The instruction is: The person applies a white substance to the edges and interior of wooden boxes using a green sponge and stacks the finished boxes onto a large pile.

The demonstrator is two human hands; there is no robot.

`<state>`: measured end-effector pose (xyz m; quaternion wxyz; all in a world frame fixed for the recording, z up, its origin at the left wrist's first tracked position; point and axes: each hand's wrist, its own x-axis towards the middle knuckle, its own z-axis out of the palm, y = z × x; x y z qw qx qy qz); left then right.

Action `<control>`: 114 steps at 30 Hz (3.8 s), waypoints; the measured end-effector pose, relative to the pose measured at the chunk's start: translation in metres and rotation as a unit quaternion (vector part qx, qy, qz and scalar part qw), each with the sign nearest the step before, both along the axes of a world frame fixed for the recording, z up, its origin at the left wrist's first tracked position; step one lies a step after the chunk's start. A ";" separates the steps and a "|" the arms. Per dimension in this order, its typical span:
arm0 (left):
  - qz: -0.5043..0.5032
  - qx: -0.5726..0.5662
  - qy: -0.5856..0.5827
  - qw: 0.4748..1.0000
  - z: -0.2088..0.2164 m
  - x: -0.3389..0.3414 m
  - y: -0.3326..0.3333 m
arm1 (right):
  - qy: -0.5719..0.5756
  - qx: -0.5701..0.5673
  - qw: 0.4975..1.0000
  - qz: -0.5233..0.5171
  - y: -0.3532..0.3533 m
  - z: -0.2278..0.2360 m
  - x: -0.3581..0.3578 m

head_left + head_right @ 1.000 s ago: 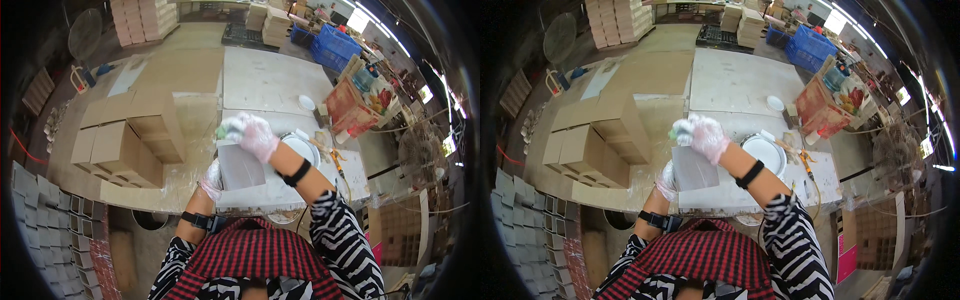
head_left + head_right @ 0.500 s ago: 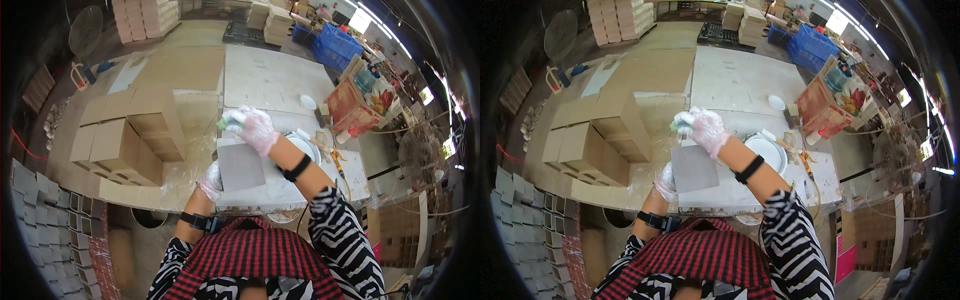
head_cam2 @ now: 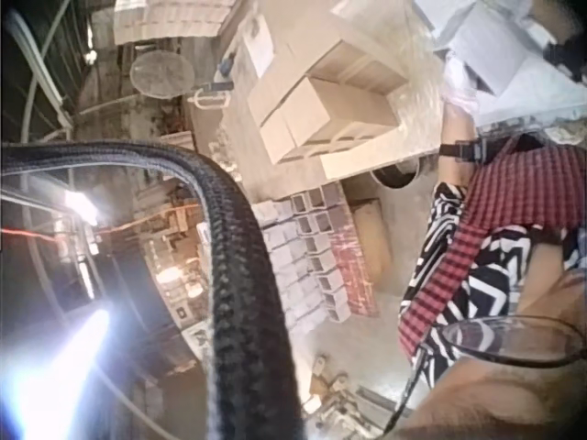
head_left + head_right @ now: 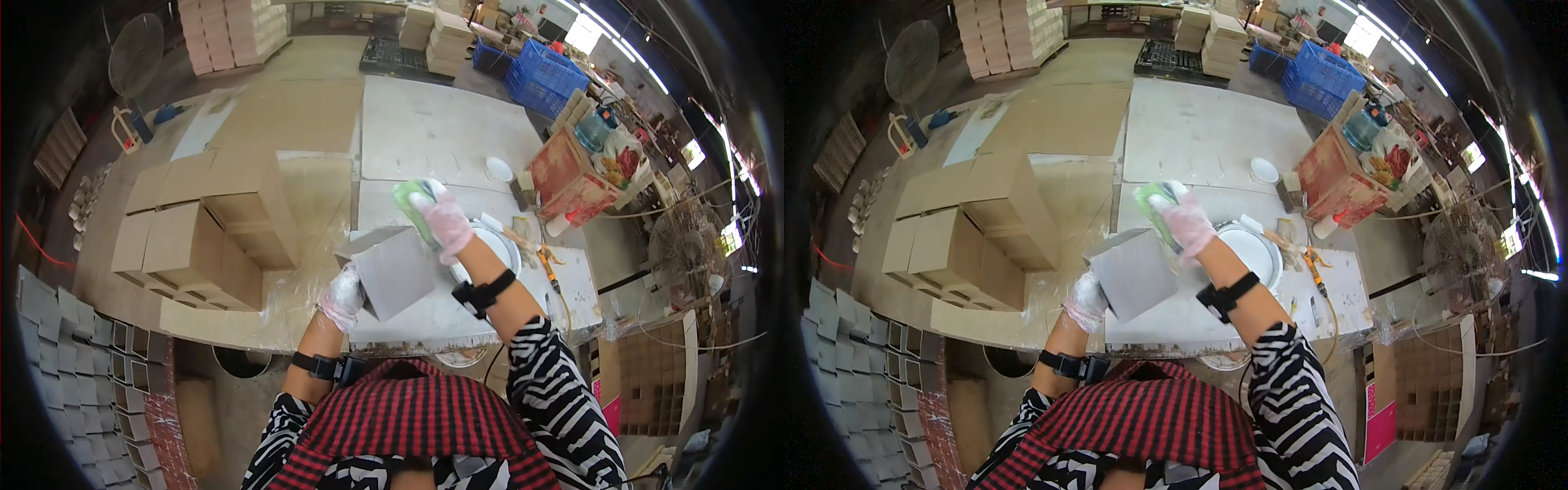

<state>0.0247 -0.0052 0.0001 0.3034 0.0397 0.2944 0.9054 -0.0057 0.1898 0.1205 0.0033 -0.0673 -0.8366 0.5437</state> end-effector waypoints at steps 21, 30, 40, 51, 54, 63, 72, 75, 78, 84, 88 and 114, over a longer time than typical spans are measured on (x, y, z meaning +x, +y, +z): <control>0.056 0.132 -0.116 0.983 0.017 0.003 -0.003 | 0.020 -0.119 0.986 0.119 0.009 -0.042 0.048; -0.027 0.019 -0.079 0.996 0.007 0.006 -0.005 | 0.254 0.224 0.917 0.209 -0.009 -0.016 0.011; -0.038 0.059 -0.045 0.996 0.002 -0.004 -0.010 | 0.209 0.148 0.894 0.367 -0.018 -0.024 0.054; -0.071 0.078 -0.050 0.993 0.013 -0.007 -0.012 | 0.399 0.317 0.765 0.394 -0.040 -0.047 0.067; -0.043 0.042 -0.070 0.996 0.007 -0.017 -0.014 | 0.357 0.230 0.801 0.422 -0.044 -0.032 0.077; -0.097 0.159 -0.056 0.981 -0.017 -0.017 -0.007 | 0.387 0.264 0.824 0.318 -0.058 -0.024 0.020; -0.031 0.069 -0.066 0.995 -0.021 -0.026 -0.028 | 0.386 0.141 0.797 0.442 -0.035 -0.033 0.067; -0.055 0.094 -0.055 0.993 -0.020 -0.022 -0.012 | 0.444 0.197 0.799 0.355 -0.039 -0.012 0.027; -0.023 0.023 0.079 0.996 -0.004 -0.018 -0.009 | 0.208 0.050 0.920 0.329 -0.043 -0.019 0.018; 0.028 -0.002 -0.089 0.996 0.023 -0.014 -0.022 | 0.283 0.276 0.794 0.462 -0.033 -0.052 0.090; -0.002 0.068 -0.037 0.997 0.002 -0.022 -0.034 | 0.257 0.054 0.895 0.361 -0.027 -0.027 0.081; 0.035 -0.336 0.400 0.852 -0.004 0.008 -0.040 | -0.003 -0.463 0.884 -0.060 0.013 -0.076 0.073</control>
